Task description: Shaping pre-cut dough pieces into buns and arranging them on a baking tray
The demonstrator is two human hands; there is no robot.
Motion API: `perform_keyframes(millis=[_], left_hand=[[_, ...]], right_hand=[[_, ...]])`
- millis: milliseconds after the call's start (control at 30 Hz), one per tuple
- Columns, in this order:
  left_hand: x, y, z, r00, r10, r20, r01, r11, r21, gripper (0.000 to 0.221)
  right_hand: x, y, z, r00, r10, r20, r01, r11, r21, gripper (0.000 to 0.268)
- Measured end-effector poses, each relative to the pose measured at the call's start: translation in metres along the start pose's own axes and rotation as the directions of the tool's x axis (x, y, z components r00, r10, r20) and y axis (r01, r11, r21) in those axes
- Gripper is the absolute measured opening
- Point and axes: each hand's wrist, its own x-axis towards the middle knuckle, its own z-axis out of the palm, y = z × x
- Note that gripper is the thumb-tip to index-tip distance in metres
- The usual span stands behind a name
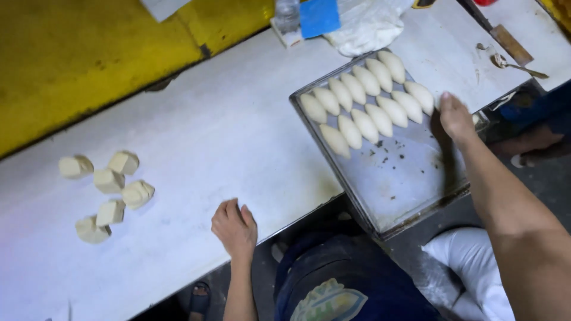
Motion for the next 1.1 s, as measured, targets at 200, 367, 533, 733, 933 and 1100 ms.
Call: perform_keyframes(millis=[200,367,533,733,933,1100], left_hand=[[-0.036,-0.032,0.036,0.980,-0.195,0.047,0.197,0.979,-0.044,0.033],[-0.018,0.048,0.014,0.925,-0.218,0.311,0.337,0.849,-0.407,0.037],[-0.040,0.138,0.048,0.743,-0.111,0.660,0.504,0.742,-0.442,0.041],[-0.032,0.250,0.048,0.432,-0.203,0.879,0.598,0.794,-0.111,0.068],[-0.059,0.261,0.045,0.455,-0.370,0.810,0.722,0.686,-0.093,0.065],[-0.051,0.235,0.014,0.469,-0.396,0.789,0.666,0.746,-0.021,0.063]], right_hand=[[-0.059,-0.014,0.015,0.999,0.025,0.047,-0.019,0.990,-0.139,0.088],[-0.023,-0.011,0.018,0.998,0.031,0.048,-0.026,0.992,-0.120,0.088],[0.010,0.015,0.016,0.994,0.003,0.106,0.019,0.978,-0.209,0.098],[0.040,0.049,0.029,0.957,-0.234,0.174,0.244,0.969,-0.039,0.083],[-0.010,0.046,0.047,0.952,-0.271,0.141,0.282,0.957,-0.063,0.072],[-0.049,0.045,0.075,0.948,-0.317,0.009,0.311,0.936,0.166,0.068]])
